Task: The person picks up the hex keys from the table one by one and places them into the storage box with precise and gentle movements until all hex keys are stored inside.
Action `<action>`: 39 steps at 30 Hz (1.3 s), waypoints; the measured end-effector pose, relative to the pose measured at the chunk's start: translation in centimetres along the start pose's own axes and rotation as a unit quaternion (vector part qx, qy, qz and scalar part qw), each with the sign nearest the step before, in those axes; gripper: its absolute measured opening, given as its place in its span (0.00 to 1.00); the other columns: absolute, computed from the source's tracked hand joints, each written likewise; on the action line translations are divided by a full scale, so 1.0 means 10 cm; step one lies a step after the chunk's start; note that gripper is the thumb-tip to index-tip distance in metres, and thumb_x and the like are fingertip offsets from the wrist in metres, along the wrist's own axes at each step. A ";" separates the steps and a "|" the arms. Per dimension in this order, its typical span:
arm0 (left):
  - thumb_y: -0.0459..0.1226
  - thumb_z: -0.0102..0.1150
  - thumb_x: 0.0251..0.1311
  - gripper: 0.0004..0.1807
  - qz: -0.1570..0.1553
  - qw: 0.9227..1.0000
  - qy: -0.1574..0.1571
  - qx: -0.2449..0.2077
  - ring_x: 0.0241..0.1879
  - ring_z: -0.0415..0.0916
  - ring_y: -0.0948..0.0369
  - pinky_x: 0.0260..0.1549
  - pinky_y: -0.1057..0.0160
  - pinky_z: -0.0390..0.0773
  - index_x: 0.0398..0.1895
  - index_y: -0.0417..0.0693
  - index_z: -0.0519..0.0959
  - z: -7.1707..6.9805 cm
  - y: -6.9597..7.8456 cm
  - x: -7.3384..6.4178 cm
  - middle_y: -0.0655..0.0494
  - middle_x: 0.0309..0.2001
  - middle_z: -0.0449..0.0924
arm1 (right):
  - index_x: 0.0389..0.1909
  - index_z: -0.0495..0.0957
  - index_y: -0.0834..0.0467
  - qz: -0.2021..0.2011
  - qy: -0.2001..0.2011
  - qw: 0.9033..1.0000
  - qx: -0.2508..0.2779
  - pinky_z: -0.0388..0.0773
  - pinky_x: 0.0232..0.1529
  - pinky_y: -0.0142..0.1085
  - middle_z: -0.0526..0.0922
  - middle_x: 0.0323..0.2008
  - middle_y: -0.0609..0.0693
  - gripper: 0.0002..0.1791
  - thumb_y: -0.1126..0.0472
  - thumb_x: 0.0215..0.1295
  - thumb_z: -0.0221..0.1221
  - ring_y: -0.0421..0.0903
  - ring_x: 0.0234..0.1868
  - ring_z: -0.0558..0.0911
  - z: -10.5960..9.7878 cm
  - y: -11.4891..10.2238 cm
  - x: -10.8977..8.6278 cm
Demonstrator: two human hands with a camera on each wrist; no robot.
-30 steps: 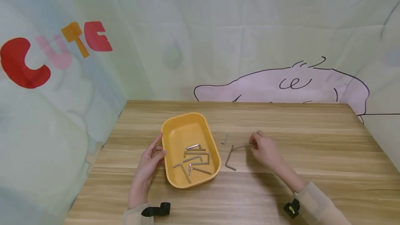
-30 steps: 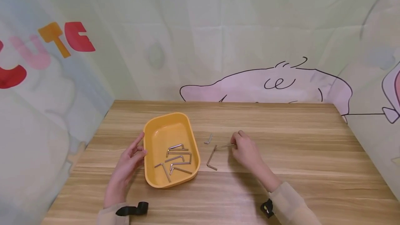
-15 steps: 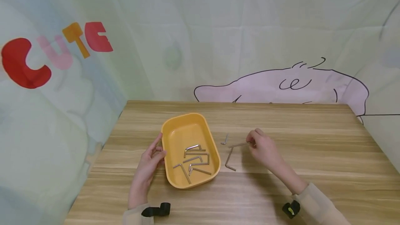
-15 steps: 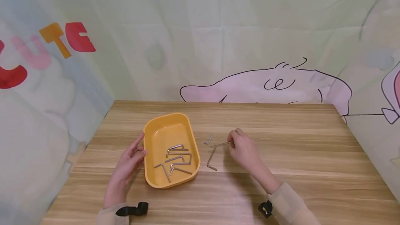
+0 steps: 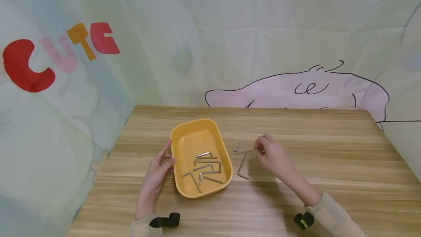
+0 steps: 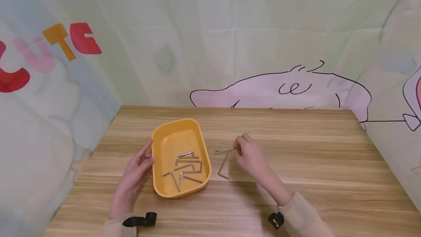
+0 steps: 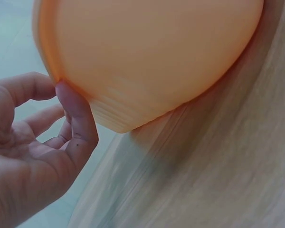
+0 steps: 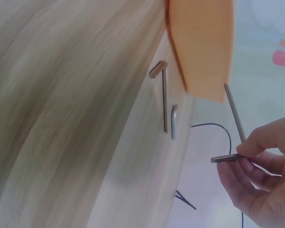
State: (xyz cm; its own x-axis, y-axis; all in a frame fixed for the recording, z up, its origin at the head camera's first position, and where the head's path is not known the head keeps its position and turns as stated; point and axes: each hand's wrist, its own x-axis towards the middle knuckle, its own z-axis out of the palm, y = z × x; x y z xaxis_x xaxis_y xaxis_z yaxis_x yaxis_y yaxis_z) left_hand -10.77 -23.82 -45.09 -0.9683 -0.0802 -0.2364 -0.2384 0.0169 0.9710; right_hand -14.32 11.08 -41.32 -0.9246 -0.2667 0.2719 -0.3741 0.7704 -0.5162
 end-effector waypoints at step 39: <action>0.28 0.51 0.65 0.36 0.003 1.000 -0.008 -0.007 0.34 0.73 0.69 0.35 0.71 0.77 0.75 0.60 0.56 -0.01 0.01 0.00 0.61 0.38 0.68 | 0.28 0.77 0.57 -0.038 -0.016 0.998 0.047 0.76 0.29 0.24 0.76 0.30 0.45 0.11 0.75 0.48 0.62 0.37 0.30 0.76 0.28 -0.59 0.01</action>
State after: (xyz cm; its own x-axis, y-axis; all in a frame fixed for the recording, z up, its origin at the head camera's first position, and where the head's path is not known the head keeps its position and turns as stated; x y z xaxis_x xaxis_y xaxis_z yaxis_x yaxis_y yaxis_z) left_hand -10.76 -23.87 -44.97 -0.9709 -0.0652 -0.2304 -0.2312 0.0041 0.9729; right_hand -12.41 4.84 -40.50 -0.8946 -0.3420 0.2877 -0.4469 0.6905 -0.5688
